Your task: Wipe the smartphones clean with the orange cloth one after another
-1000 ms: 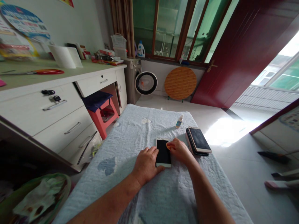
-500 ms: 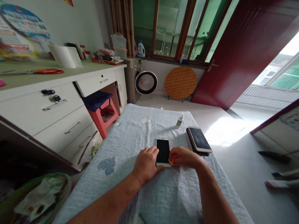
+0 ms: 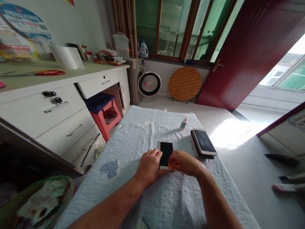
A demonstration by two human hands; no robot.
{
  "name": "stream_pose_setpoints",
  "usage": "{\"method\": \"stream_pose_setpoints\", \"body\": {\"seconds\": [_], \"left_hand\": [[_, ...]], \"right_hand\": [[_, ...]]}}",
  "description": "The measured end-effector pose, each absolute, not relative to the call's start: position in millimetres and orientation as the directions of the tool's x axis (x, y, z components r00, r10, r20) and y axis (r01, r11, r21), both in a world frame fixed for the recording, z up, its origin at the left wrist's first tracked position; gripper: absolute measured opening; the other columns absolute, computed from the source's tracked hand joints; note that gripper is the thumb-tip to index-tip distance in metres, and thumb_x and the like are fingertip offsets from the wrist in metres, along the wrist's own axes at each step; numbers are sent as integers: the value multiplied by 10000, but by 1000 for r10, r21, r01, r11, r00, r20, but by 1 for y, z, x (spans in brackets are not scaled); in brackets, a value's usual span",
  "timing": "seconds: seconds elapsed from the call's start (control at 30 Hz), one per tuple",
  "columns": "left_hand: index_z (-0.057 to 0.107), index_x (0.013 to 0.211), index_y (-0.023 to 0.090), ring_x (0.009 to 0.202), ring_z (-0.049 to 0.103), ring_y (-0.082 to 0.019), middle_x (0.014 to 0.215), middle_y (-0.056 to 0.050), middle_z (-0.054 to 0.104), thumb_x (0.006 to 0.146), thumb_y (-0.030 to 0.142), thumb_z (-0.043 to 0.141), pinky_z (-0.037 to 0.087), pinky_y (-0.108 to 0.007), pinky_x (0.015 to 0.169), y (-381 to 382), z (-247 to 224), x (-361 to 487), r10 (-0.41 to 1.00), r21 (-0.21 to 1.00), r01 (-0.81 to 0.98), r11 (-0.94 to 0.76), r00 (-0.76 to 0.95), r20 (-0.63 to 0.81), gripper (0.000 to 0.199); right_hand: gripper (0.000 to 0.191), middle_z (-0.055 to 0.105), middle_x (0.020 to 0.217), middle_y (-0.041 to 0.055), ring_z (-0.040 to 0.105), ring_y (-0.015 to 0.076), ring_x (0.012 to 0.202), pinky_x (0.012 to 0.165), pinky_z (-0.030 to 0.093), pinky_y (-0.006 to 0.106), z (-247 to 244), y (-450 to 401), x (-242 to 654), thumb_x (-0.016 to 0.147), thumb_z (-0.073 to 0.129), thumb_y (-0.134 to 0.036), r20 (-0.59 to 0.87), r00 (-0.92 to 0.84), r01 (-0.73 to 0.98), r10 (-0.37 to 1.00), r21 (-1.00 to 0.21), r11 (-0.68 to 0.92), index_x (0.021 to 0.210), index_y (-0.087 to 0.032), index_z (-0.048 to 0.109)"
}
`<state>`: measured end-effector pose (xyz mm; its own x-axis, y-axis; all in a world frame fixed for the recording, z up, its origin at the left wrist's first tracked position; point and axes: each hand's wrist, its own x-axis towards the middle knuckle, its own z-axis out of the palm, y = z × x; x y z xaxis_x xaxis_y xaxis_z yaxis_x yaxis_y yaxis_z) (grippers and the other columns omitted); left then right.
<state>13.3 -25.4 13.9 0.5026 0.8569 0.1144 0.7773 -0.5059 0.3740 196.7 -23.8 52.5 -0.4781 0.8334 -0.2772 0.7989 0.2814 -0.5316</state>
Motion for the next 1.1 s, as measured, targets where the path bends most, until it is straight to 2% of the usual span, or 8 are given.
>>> {"method": "stream_pose_setpoints", "body": {"seconds": [0.2,0.4,0.57,0.73,0.87,0.93,1.03,1.1], "left_hand": [[601,1058,191,944,574,-258,1010,-78,594,755,601,630,459,-367,810,-25,14,14,856,370,777,-510,502,126,510],[605,1032,212,957,576,-252,1002,-50,586,666,516,743,452,-334,814,-24,9,14,870,403,778,-481,480,112,495],[618,1027,214,930,584,-247,992,-43,588,631,551,768,459,-337,816,-24,12,13,874,436,770,-466,478,89,541],[597,1105,199,965,579,-266,1036,-68,598,659,579,742,452,-367,866,-24,12,13,870,417,775,-476,484,93,604],[584,1104,197,1019,568,-287,1072,-80,612,671,519,752,433,-387,901,-25,8,14,862,390,778,-493,497,97,565],[516,1219,200,1052,563,-294,1129,-92,612,676,507,750,424,-392,916,-25,7,14,866,402,778,-482,491,88,666],[274,1417,207,1106,556,-296,1229,-113,587,692,497,740,415,-393,935,-24,7,14,883,432,784,-446,463,71,909],[160,1455,210,1110,560,-294,1246,-120,580,691,495,739,422,-393,925,-24,7,15,889,441,786,-433,454,63,1000]], "right_hand": [[209,634,747,29,551,132,759,738,365,228,47,-27,176,748,526,-90,-160,-541,780,826,-462,422,703,-173,712],[183,589,777,19,534,119,792,691,346,197,39,-26,166,792,542,-104,-97,-502,775,859,-492,397,706,-170,690],[217,549,740,11,511,108,710,651,328,208,38,-22,173,834,519,-128,-94,-363,840,927,-463,282,714,-176,693],[254,561,805,31,522,133,790,744,353,222,23,-13,183,871,465,-124,78,-181,873,980,-446,196,791,-186,698],[221,571,875,48,505,159,856,820,355,248,4,-2,185,886,484,-146,194,-87,897,977,-411,161,884,-198,699],[201,565,868,46,491,162,856,829,355,254,0,1,183,887,498,-156,219,-110,897,970,-399,192,863,-199,693],[198,551,858,39,473,156,846,813,357,250,3,0,179,886,502,-149,219,-179,874,959,-412,258,827,-200,684],[211,545,848,33,469,149,841,802,358,246,9,-4,176,883,497,-134,191,-248,845,950,-437,308,810,-198,684]]}}
